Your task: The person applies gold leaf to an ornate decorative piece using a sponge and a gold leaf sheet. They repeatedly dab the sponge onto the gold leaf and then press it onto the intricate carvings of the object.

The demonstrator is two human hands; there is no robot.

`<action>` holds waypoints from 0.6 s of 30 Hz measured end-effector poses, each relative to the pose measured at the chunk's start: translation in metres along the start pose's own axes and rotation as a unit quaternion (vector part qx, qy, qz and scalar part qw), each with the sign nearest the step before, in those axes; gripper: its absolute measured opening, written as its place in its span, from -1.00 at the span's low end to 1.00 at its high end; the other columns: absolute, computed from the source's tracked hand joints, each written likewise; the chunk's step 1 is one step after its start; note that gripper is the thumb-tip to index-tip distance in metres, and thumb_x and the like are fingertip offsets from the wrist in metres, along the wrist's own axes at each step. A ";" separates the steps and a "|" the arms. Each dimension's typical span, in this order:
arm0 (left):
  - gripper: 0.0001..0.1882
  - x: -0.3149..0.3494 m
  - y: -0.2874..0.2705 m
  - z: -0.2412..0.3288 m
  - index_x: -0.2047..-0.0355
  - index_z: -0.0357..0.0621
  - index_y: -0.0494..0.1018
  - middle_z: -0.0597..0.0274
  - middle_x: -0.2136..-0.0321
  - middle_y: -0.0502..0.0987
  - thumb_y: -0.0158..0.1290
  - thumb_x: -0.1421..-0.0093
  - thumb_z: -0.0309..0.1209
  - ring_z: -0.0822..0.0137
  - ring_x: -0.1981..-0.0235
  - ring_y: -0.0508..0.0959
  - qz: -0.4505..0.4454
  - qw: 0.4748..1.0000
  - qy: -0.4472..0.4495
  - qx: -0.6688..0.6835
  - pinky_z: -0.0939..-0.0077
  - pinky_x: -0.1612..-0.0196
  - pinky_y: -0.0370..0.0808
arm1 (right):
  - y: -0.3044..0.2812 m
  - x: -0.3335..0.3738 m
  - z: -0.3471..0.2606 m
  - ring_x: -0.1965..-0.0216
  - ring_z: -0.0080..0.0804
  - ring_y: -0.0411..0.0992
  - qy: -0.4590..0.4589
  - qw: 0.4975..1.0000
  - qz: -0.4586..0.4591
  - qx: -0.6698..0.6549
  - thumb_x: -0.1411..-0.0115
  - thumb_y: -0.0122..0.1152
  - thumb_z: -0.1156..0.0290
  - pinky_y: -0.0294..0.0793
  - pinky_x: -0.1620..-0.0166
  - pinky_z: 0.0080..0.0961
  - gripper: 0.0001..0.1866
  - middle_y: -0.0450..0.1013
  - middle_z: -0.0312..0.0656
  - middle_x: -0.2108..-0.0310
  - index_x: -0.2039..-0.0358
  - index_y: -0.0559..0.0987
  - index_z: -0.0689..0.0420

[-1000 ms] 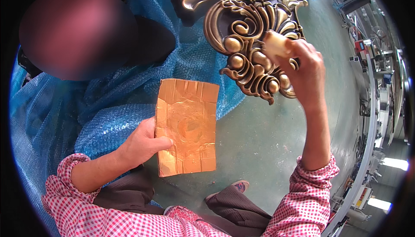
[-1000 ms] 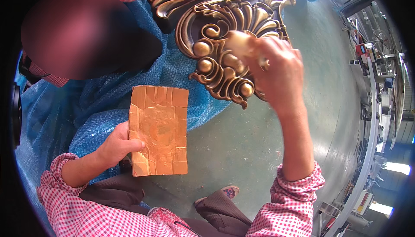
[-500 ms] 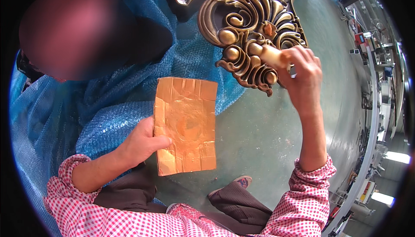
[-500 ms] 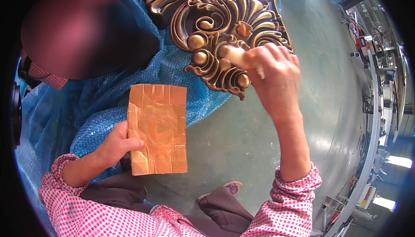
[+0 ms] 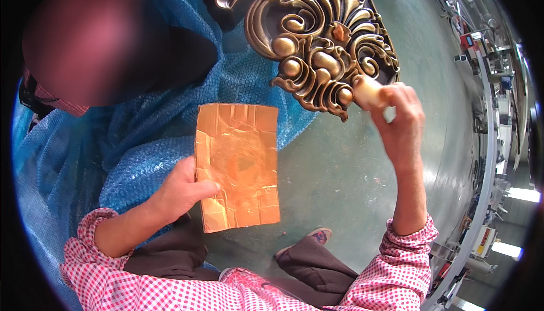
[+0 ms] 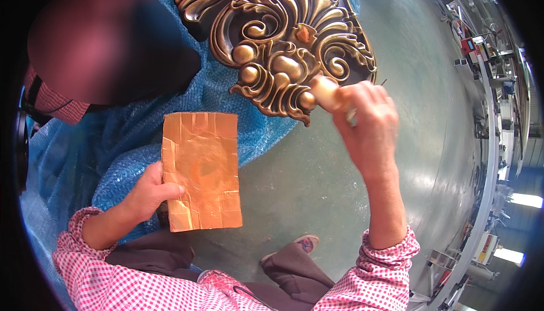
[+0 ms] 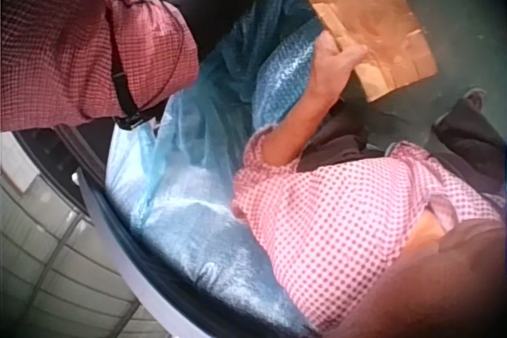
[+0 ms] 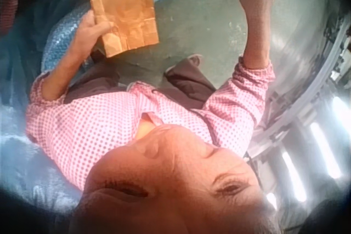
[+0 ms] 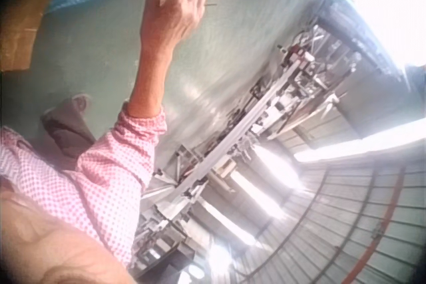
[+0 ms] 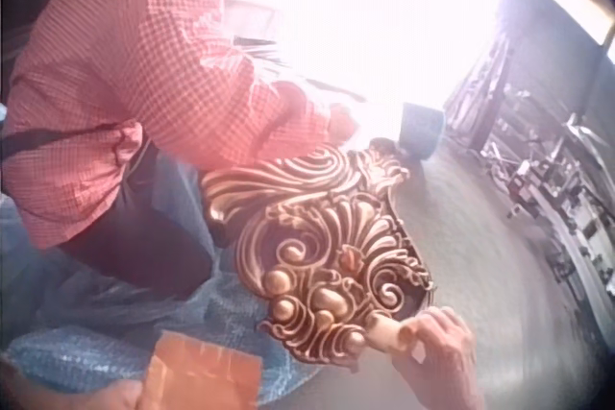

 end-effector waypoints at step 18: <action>-0.51 -0.005 0.007 -0.004 0.00 -0.36 0.29 0.14 0.12 0.49 -0.04 0.02 -0.55 0.37 0.11 0.51 -0.013 1.000 -0.018 -0.006 0.45 0.00 0.44 | 0.003 -0.019 -0.002 0.32 -0.26 0.42 0.003 0.999 0.016 -0.046 0.11 0.33 0.44 0.37 0.23 -0.34 -0.80 0.42 -0.24 0.47 0.44 0.51 0.06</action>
Point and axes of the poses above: each hand's wrist, its own x-axis away from the middle knuckle, its own y-axis out of the palm, z = x × y, the point moved 5 cm from there along -x, towards the middle knuckle
